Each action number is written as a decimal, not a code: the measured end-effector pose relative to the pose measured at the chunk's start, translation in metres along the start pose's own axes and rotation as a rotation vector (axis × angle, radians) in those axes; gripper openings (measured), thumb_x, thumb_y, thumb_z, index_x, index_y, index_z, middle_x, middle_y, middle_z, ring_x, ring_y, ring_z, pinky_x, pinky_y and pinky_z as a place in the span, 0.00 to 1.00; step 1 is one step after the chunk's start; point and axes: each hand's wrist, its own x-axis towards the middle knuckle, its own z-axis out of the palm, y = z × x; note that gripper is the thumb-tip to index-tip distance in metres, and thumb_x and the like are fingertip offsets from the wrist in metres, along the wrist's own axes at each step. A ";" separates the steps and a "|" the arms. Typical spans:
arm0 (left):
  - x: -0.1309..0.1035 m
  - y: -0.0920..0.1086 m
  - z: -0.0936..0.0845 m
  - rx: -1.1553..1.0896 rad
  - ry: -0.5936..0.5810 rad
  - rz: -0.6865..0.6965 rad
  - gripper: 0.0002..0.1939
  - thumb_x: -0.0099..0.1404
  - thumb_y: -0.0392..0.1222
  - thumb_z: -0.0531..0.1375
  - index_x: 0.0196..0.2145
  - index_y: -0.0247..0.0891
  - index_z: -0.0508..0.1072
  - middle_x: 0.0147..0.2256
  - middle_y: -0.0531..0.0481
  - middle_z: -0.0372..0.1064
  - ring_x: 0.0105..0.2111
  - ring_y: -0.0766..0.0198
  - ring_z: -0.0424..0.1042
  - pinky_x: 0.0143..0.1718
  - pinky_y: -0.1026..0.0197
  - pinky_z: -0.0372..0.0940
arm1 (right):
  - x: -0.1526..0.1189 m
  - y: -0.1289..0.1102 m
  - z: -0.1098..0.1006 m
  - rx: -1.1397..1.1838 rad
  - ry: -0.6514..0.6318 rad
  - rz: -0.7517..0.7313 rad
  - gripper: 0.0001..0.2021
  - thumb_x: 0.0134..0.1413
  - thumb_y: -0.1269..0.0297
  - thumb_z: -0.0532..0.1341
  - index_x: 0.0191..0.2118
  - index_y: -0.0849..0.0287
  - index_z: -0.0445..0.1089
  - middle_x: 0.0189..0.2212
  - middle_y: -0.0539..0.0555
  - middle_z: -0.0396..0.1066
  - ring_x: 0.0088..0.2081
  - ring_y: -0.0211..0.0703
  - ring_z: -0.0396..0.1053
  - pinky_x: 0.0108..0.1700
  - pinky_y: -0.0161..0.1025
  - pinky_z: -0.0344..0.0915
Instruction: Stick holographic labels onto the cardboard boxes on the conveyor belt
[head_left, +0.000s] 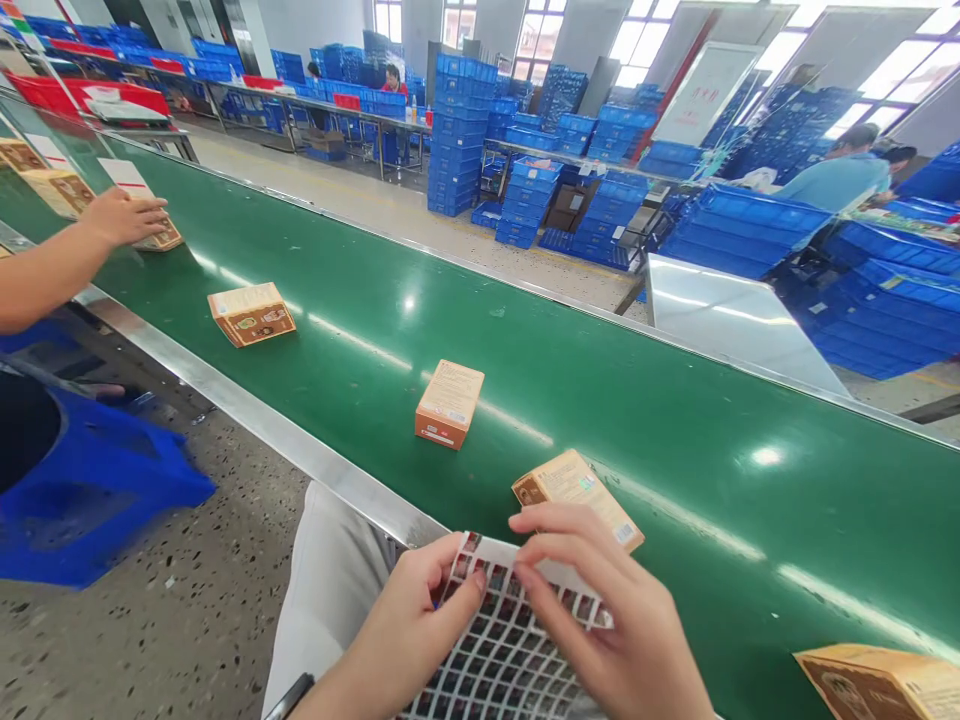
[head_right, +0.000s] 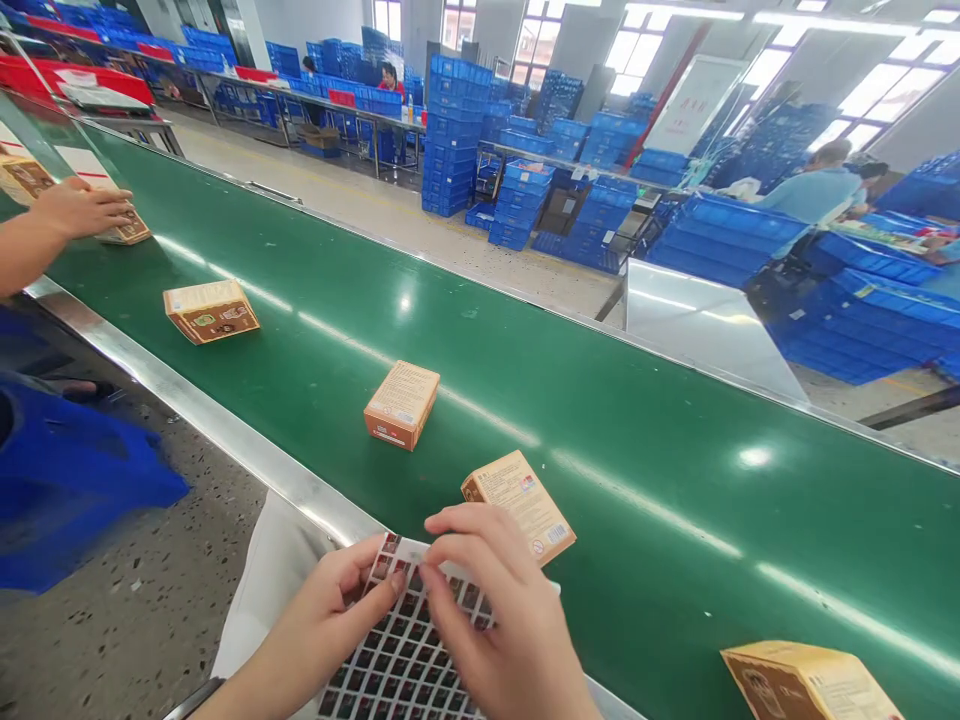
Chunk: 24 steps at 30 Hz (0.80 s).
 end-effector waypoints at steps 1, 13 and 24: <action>-0.001 0.000 -0.003 0.032 0.003 -0.013 0.16 0.69 0.52 0.55 0.29 0.38 0.64 0.26 0.55 0.56 0.28 0.64 0.54 0.30 0.63 0.53 | 0.005 0.004 -0.003 0.034 -0.003 0.096 0.05 0.64 0.68 0.59 0.36 0.52 0.70 0.40 0.52 0.78 0.42 0.44 0.77 0.43 0.40 0.74; -0.016 0.005 -0.025 0.236 -0.076 0.190 0.07 0.62 0.40 0.57 0.30 0.38 0.74 0.40 0.44 0.79 0.44 0.53 0.76 0.47 0.58 0.69 | 0.100 0.084 0.058 0.043 -0.200 0.563 0.49 0.52 0.56 0.66 0.74 0.55 0.40 0.65 0.64 0.60 0.65 0.59 0.61 0.65 0.58 0.57; -0.002 -0.007 -0.028 0.745 -0.017 0.476 0.09 0.64 0.28 0.57 0.30 0.37 0.75 0.67 0.41 0.60 0.69 0.43 0.53 0.66 0.36 0.57 | 0.056 0.061 0.025 0.359 -0.074 0.529 0.26 0.54 0.51 0.66 0.58 0.53 0.68 0.60 0.60 0.69 0.61 0.55 0.67 0.62 0.59 0.64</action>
